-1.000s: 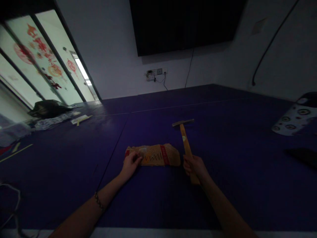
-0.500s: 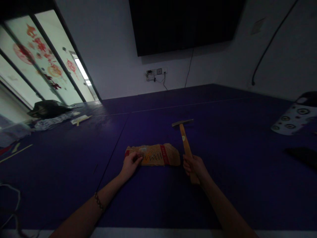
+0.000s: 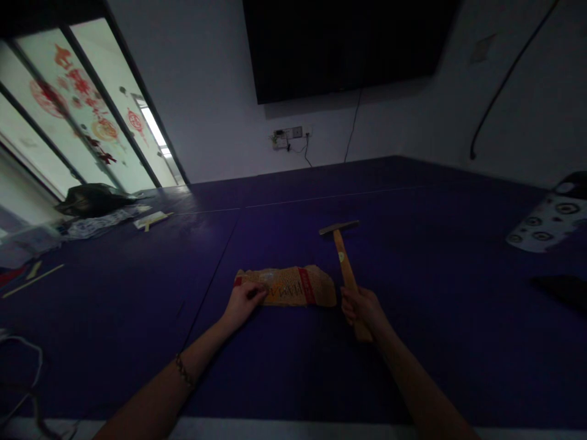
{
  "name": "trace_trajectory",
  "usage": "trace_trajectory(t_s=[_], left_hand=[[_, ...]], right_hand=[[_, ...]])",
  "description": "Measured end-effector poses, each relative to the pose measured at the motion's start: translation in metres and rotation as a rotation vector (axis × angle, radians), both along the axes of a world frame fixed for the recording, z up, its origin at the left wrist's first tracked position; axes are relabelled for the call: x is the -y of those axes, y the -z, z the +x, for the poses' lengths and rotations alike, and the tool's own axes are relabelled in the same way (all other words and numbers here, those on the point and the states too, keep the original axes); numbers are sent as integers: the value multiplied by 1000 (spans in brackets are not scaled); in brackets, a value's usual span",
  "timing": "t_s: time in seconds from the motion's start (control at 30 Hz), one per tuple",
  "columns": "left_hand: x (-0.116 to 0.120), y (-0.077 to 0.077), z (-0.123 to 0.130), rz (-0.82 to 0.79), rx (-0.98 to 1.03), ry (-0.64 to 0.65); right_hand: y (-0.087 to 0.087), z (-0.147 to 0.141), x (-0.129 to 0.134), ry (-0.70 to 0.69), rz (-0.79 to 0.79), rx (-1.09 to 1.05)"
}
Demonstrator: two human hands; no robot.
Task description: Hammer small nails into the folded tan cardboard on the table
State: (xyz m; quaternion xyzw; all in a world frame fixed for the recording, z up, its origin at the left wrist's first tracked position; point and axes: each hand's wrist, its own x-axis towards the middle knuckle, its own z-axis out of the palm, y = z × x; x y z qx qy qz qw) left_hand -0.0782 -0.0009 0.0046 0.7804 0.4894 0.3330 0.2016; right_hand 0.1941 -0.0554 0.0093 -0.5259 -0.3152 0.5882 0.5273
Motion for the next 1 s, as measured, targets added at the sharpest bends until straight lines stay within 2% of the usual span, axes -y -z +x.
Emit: trace_trajectory(t_s=[0.13, 0.23, 0.43, 0.5, 0.57, 0.63, 0.8, 0.9, 1.0], left_hand=[[-1, 1, 1, 47, 28, 48], [-2, 2, 1, 77, 40, 41], [-6, 6, 3, 98, 27, 54], [-7, 7, 3, 110, 33, 50], [-8, 9, 4, 122, 43, 51], [-8, 10, 4, 128, 51, 64], [-8, 10, 6, 131, 66, 54], [-7, 10, 7, 130, 53, 52], [-6, 9, 7, 130, 55, 51]], right_hand=[[-4, 0, 0, 8, 4, 49], [-15, -6, 10, 5, 27, 169], [-50, -45, 69, -116, -35, 494], [-60, -60, 89, -200, -67, 561], [-67, -72, 102, -267, -132, 611], [-72, -80, 108, -278, -116, 738], [-66, -88, 106, -276, 83, 1022], [-58, -92, 106, -316, 69, 1073], [-59, -94, 110, -311, 70, 1113]])
